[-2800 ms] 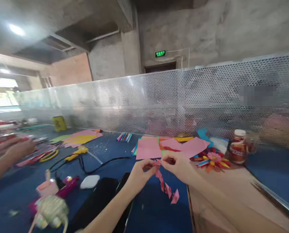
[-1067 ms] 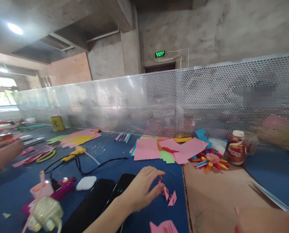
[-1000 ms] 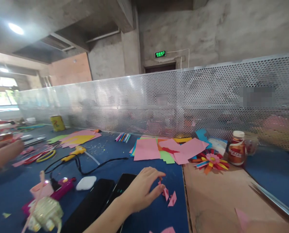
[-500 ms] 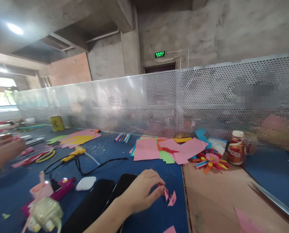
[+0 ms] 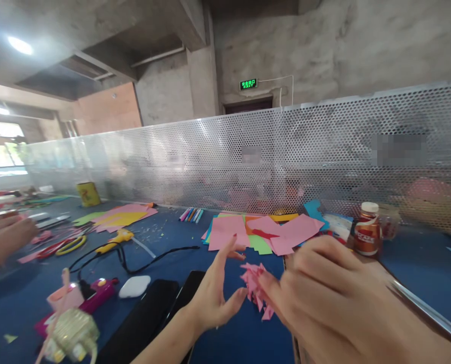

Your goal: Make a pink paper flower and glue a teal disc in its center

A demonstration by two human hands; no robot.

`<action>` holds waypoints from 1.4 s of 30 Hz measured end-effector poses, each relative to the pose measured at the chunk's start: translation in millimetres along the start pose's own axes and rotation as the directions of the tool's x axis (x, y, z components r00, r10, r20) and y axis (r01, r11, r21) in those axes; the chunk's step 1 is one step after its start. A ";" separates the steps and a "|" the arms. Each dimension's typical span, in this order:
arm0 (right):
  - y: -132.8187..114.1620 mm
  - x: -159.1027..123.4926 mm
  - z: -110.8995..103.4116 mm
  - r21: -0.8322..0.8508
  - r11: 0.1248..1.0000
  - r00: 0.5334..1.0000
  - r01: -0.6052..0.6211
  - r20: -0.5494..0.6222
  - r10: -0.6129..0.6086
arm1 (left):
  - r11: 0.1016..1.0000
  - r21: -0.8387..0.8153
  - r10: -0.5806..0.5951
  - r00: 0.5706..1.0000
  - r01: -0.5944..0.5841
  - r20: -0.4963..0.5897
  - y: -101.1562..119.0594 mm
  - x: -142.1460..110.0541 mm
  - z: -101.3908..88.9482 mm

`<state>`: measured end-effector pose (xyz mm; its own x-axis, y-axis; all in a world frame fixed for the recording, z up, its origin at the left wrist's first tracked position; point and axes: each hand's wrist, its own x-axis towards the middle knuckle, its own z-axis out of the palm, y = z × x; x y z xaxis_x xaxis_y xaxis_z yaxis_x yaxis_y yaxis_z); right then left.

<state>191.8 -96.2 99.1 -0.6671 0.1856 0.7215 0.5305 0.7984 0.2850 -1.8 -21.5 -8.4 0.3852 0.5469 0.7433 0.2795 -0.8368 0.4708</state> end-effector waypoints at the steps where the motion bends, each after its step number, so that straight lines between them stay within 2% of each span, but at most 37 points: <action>1: 1.6 7.9 3.0 -0.029 0.998 0.999 0.047 -0.005 -0.047 | 0.999 0.015 0.035 0.999 -0.035 -0.016 1.8 -0.1 -2.0; 3: 8.5 16.9 15.5 -0.106 0.986 0.991 0.131 0.054 -0.126 | 0.994 0.072 0.080 0.996 -0.076 -0.045 4.1 -0.1 -4.6; 4: 13.4 17.6 24.2 -0.089 0.986 0.990 0.138 0.049 -0.134 | 0.992 0.102 0.084 0.995 -0.078 -0.056 4.3 -0.1 -5.0; 8: 34.1 5.2 59.9 0.062 0.997 0.998 0.041 0.050 -0.044 | 0.977 0.214 0.024 0.999 -0.018 -0.026 0.8 1.7 -1.7; 11: 43.4 -3.8 73.7 0.161 0.986 0.994 -0.049 0.109 0.032 | 0.973 0.227 -0.023 0.999 0.028 -0.024 -3.0 4.3 2.4; 15: 46.7 -6.1 77.6 0.206 0.973 0.981 -0.102 0.183 0.064 | 0.981 0.152 -0.107 0.992 0.116 -0.068 -4.6 7.2 5.3; 22: 50.5 -6.2 78.8 0.117 0.991 0.969 -0.059 0.246 0.029 | 0.971 0.066 -0.228 0.972 0.231 -0.054 1.9 11.1 4.7; 28: 58.0 -6.2 79.1 0.067 0.982 0.953 -0.178 0.261 0.155 | 0.926 -0.141 -0.362 0.931 0.351 -0.057 0.1 12.7 6.3; 33: 65.0 -8.2 83.6 0.121 0.957 0.934 -0.265 0.279 0.223 | 0.905 -0.224 -0.385 0.920 0.362 -0.069 -6.8 14.5 5.8; 38: 68.9 -9.1 86.6 0.240 0.939 0.958 -0.248 0.206 0.200 | 0.904 -0.238 -0.380 0.923 0.356 -0.059 -5.2 15.1 4.2; 42: 65.7 -9.8 85.4 0.265 0.928 0.953 -0.263 0.223 0.206 | 0.910 -0.215 -0.373 0.927 0.355 -0.045 -2.3 13.8 4.1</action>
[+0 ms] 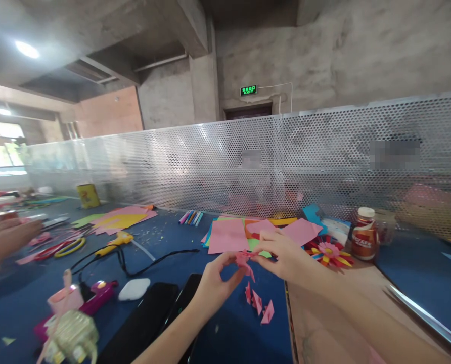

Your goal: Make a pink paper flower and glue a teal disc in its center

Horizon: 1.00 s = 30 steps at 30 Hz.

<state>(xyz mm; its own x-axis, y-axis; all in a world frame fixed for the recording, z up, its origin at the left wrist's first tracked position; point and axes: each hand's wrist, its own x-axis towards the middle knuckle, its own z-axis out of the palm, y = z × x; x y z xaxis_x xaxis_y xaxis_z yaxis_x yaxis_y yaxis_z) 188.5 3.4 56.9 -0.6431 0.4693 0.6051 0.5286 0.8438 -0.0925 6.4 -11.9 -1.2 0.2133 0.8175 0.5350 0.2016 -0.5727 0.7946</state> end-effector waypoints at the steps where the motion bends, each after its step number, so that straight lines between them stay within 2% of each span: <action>1: -0.9 -0.8 0.1 0.003 1.000 1.000 -0.008 0.015 0.008 | 1.000 0.014 -0.004 1.000 0.004 -0.002 0.2 -0.4 0.0; 7: 0.1 -4.2 2.2 0.003 0.996 0.984 -0.091 0.156 0.090 | 0.996 0.087 -0.025 1.000 0.025 -0.002 1.3 -0.8 -0.4; 11: -3.1 -3.8 2.7 -0.007 0.996 0.976 -0.085 0.201 0.084 | 0.992 0.125 -0.019 0.999 0.014 0.041 0.3 -0.6 0.0; 17: -14.9 -5.5 2.6 -0.150 0.989 0.959 -0.003 0.281 0.046 | 0.986 0.164 0.027 0.995 -0.043 0.097 -3.4 -2.3 1.5; 20: -10.8 -3.2 1.0 -0.153 0.987 0.956 -0.052 0.277 0.094 | 0.988 0.155 0.004 0.999 -0.010 0.041 -4.8 -1.0 0.1; 23: -5.2 -0.1 1.9 -0.213 0.961 0.947 -0.179 0.229 0.227 | 0.991 0.126 -0.037 0.996 0.047 -0.079 -6.3 3.0 -3.7; 25: -6.1 -0.8 6.5 -0.294 0.934 0.937 -0.204 0.219 0.274 | 0.992 0.090 -0.073 0.983 0.089 -0.171 -7.7 6.2 -6.7; 27: -11.7 -4.5 14.1 -0.336 0.931 0.925 -0.141 0.290 0.245 | 0.991 0.046 -0.110 0.964 0.125 -0.244 -9.3 8.6 -9.0; 30: -21.5 -12.3 27.2 -0.311 0.950 0.886 0.007 0.442 0.138 | 0.987 -0.023 -0.156 0.941 0.156 -0.301 -11.2 10.2 -10.7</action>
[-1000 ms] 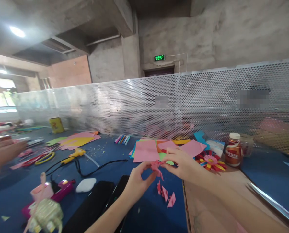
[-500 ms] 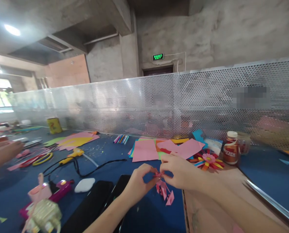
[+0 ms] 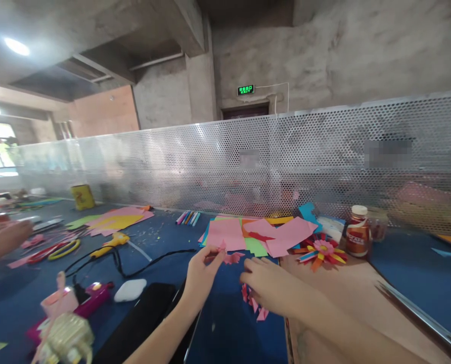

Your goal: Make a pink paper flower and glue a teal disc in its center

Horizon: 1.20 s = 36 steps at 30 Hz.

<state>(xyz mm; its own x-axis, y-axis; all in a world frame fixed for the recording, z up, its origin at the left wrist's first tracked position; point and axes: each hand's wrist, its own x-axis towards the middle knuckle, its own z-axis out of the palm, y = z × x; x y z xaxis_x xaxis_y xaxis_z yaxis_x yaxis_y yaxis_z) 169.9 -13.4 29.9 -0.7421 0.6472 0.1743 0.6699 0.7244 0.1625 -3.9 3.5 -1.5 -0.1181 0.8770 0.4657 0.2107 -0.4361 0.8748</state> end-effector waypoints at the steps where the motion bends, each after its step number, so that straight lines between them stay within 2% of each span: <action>1: -3.0 -0.4 3.7 -0.004 0.999 0.999 0.032 0.023 -0.032 | 1.000 -0.021 -0.012 1.000 0.012 -0.011 -0.2 0.3 -0.2; 6: -2.0 3.3 16.9 0.041 0.997 0.997 0.068 0.043 -0.070 | 0.986 -0.152 -0.080 0.996 0.073 -0.037 1.7 0.7 -0.6; 10: 6.3 7.3 21.4 0.201 0.978 0.999 0.054 -0.018 -0.052 | 0.925 -0.332 -0.198 0.980 0.186 -0.002 2.2 1.8 0.4; 13: 12.9 8.5 21.0 0.379 0.925 0.997 -0.001 -0.076 0.033 | 0.787 -0.504 -0.341 0.932 0.356 0.125 -0.5 4.8 0.0; 16: 19.6 8.8 18.0 0.535 0.841 0.981 -0.084 -0.106 0.165 | 0.587 -0.619 -0.461 0.844 0.523 0.276 -3.4 7.5 -1.4; 19: 24.0 9.1 13.8 0.620 0.776 0.961 -0.112 -0.130 0.243 | 0.419 -0.677 -0.502 0.776 0.605 0.382 -3.1 6.6 -1.1; 22: 23.9 9.5 11.3 0.608 0.788 0.944 -0.093 -0.197 0.264 | 0.312 -0.701 -0.501 0.738 0.641 0.453 -1.0 3.3 0.9; 24: 21.7 9.6 11.8 0.557 0.828 0.935 -0.060 -0.258 0.242 | 0.265 -0.716 -0.500 0.727 0.646 0.471 -0.7 2.3 1.9; 27: 16.9 9.5 14.6 0.454 0.891 0.932 0.023 -0.333 0.146 | 0.215 -0.744 -0.499 0.726 0.632 0.473 -2.5 3.5 1.7; 32: 12.1 9.1 18.1 0.329 0.933 0.925 0.145 -0.379 -0.010 | 0.174 -0.764 -0.485 0.729 0.621 0.483 -4.0 6.7 -1.0; 34: 11.3 9.3 18.9 0.336 0.927 0.917 0.167 -0.399 -0.021 | 0.166 -0.772 -0.476 0.735 0.614 0.483 -2.9 6.8 -1.9; 36: 9.6 9.8 20.1 0.392 0.906 0.905 0.162 -0.426 0.023 | 0.162 -0.781 -0.466 0.744 0.604 0.478 -1.7 6.5 -2.3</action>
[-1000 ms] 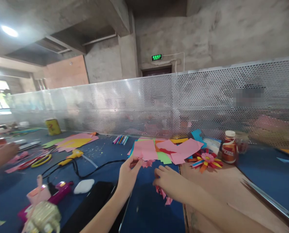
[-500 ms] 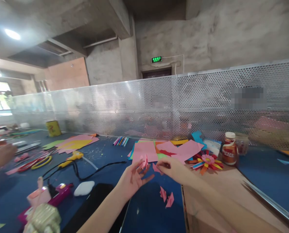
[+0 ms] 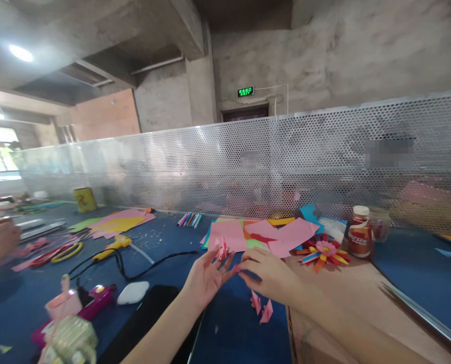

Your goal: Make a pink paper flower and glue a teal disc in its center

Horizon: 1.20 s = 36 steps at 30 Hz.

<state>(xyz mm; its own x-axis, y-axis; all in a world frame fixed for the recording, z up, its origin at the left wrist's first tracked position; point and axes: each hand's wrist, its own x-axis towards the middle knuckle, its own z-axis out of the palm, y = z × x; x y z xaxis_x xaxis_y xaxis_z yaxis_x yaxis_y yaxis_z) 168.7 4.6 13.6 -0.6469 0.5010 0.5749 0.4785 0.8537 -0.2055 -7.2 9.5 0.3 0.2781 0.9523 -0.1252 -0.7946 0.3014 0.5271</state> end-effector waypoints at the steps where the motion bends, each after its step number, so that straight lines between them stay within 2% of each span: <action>1: -0.9 0.0 1.3 0.037 0.999 0.999 -0.031 -0.032 0.032 | 1.000 -0.003 0.005 1.000 -0.005 0.006 0.0 -0.4 0.2; 6: -8.3 1.4 8.7 0.260 0.937 0.952 -0.231 -0.138 0.273 | 1.000 -0.011 0.025 0.998 -0.024 0.055 -1.8 -0.4 -0.9; 13: -8.5 3.6 23.2 0.532 0.743 0.829 -0.406 -0.129 0.545 | 0.997 -0.043 0.069 0.994 -0.066 0.087 -3.3 -4.3 2.2; 16: -8.7 3.2 29.2 0.628 0.658 0.813 -0.416 -0.067 0.578 | 0.996 -0.054 0.076 0.990 -0.070 0.122 -1.8 -6.3 4.4; 19: -13.0 3.1 28.2 0.689 0.605 0.797 -0.400 -0.065 0.601 | 0.996 -0.060 0.071 0.985 -0.062 0.160 -0.9 -6.9 4.7; 23: -18.7 6.4 15.2 0.769 0.528 0.753 -0.361 -0.093 0.651 | 0.995 -0.069 0.084 0.982 -0.074 0.168 -1.9 -8.2 4.5; 27: -16.4 11.0 0.5 0.822 0.464 0.703 -0.331 -0.113 0.702 | 0.992 0.005 0.123 0.976 -0.126 0.177 1.8 -12.2 10.6; 30: -11.3 10.1 -1.5 0.856 0.389 0.684 -0.341 -0.058 0.727 | 0.970 0.031 0.233 0.957 -0.241 0.175 15.3 -20.9 22.2; 32: -8.7 7.2 2.6 0.863 0.333 0.677 -0.381 0.014 0.736 | 0.945 0.037 0.316 0.934 -0.326 0.164 32.4 -31.3 30.6; 33: -8.2 5.6 5.5 0.858 0.312 0.677 -0.408 0.054 0.734 | 0.928 0.047 0.359 0.921 -0.370 0.152 44.0 -37.7 33.7; 34: -8.4 4.3 8.5 0.850 0.297 0.676 -0.436 0.092 0.731 | 0.891 0.139 0.422 0.901 -0.432 0.097 57.7 -44.8 35.2; 36: -11.1 2.9 13.0 0.824 0.289 0.681 -0.488 0.152 0.716 | 0.860 0.193 0.474 0.880 -0.471 0.034 92.1 -59.9 32.1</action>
<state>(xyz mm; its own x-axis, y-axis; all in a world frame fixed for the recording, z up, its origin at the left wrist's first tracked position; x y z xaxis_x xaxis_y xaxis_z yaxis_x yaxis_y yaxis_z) 153.8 -1.6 7.3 -0.1887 0.9742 0.1239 -0.0356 0.1193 -0.9922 -79.6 -21.2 83.4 -0.1139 0.9791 0.1683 -0.7105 -0.1987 0.6751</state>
